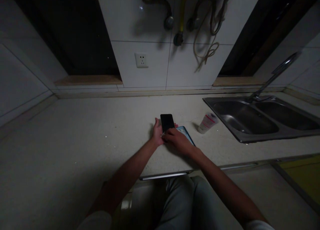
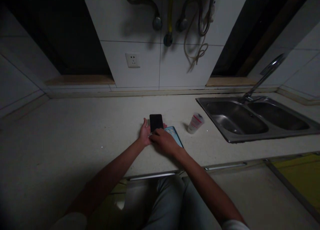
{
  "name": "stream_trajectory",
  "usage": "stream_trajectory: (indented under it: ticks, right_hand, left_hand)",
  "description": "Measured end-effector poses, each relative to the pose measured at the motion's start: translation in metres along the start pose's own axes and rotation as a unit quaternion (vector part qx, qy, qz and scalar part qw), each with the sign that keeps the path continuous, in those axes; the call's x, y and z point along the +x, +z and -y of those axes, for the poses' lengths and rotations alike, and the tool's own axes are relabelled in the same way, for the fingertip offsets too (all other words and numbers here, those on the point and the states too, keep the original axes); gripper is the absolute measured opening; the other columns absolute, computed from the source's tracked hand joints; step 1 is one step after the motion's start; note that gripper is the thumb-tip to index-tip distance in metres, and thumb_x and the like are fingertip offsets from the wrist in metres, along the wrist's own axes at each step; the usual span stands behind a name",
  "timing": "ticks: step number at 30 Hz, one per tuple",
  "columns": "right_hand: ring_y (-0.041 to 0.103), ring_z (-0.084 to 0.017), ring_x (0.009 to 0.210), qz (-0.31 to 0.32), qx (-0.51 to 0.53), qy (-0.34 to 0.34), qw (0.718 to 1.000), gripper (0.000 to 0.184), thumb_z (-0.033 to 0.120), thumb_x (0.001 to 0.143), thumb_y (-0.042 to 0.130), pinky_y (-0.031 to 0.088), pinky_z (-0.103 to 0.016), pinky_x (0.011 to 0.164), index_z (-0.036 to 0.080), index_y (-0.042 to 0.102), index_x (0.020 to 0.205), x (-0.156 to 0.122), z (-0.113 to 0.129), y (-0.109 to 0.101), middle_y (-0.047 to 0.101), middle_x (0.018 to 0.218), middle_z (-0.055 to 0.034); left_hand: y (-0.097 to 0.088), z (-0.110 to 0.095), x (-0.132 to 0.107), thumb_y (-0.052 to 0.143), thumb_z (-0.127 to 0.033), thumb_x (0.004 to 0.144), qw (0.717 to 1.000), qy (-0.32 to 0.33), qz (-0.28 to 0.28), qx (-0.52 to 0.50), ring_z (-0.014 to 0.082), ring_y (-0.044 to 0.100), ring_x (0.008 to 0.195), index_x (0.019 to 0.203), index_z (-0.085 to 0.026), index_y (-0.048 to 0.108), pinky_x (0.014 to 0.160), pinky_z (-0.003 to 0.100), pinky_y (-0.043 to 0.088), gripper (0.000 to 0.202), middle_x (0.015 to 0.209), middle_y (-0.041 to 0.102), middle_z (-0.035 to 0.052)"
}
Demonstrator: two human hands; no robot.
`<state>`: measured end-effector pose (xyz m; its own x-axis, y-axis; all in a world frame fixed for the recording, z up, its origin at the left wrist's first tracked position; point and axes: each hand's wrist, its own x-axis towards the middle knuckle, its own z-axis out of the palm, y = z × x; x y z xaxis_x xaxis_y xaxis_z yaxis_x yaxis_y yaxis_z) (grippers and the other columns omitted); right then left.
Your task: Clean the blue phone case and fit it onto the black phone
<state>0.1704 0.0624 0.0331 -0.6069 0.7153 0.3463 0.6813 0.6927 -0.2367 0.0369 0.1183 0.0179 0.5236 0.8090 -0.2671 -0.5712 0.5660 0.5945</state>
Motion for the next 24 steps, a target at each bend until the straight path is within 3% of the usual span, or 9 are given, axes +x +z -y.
stream_trajectory:
  ticks: [5, 9, 18, 21, 24]
  right_hand:
    - [0.061, -0.022, 0.092, -0.007, 0.041, -0.036, 0.998, 0.031, 0.008, 0.092, 0.055, 0.048, -0.032, 0.078, 0.02, 0.072, 0.116, -0.029, -0.002, -0.003, 0.068, 0.101, -0.0106]
    - [0.062, -0.023, 0.092, -0.014, 0.043, -0.002, 0.999, 0.028, 0.012, 0.095, 0.052, 0.049, -0.032, 0.077, 0.019, 0.074, 0.112, -0.03, -0.016, -0.005, 0.067, 0.1, -0.0116]
    - [0.062, -0.025, 0.094, -0.086, 0.004, 0.135, 0.987, 0.031, 0.016, 0.097, 0.049, 0.049, -0.035, 0.08, 0.021, 0.075, 0.114, 0.025, -0.058, -0.011, 0.068, 0.102, -0.0129]
    - [0.06, -0.026, 0.096, -0.097, -0.025, 0.164, 0.981, 0.031, 0.017, 0.097, 0.05, 0.049, -0.036, 0.082, 0.021, 0.075, 0.115, 0.047, -0.056, -0.01, 0.067, 0.102, -0.0131]
    - [0.059, -0.026, 0.098, -0.095, -0.045, 0.148, 0.983, 0.032, 0.018, 0.098, 0.048, 0.048, -0.036, 0.083, 0.021, 0.074, 0.116, 0.058, -0.043, -0.005, 0.068, 0.103, -0.0122]
  left_hand:
    - [-0.002, 0.003, 0.004, 0.027, -0.067, 0.096, 0.999, 0.025, -0.007, -0.033, 0.0338, 0.065, 0.118, 0.124, -0.008, 0.064, 0.102, 0.053, 0.048, 0.074, 0.112, 0.073, 0.0206]
    - [-0.004, 0.004, 0.007, 0.027, -0.062, 0.098, 0.999, 0.021, -0.014, -0.037, 0.0332, 0.063, 0.121, 0.124, -0.005, 0.064, 0.104, 0.05, 0.047, 0.072, 0.114, 0.073, 0.0214]
    - [0.0, 0.005, 0.007, 0.039, -0.057, 0.098, 0.994, -0.016, -0.044, -0.1, 0.0316, 0.071, 0.1, 0.118, -0.01, 0.068, 0.094, 0.049, 0.053, 0.059, 0.105, 0.075, 0.0181]
    - [0.004, 0.006, 0.006, 0.04, -0.054, 0.099, 0.993, -0.012, -0.041, -0.108, 0.0305, 0.071, 0.101, 0.116, -0.011, 0.069, 0.094, 0.047, 0.053, 0.056, 0.105, 0.075, 0.0172]
    - [0.005, 0.008, 0.007, 0.041, -0.051, 0.1, 0.991, 0.0, -0.055, -0.118, 0.0292, 0.07, 0.105, 0.114, -0.012, 0.07, 0.096, 0.043, 0.052, 0.05, 0.105, 0.075, 0.0153]
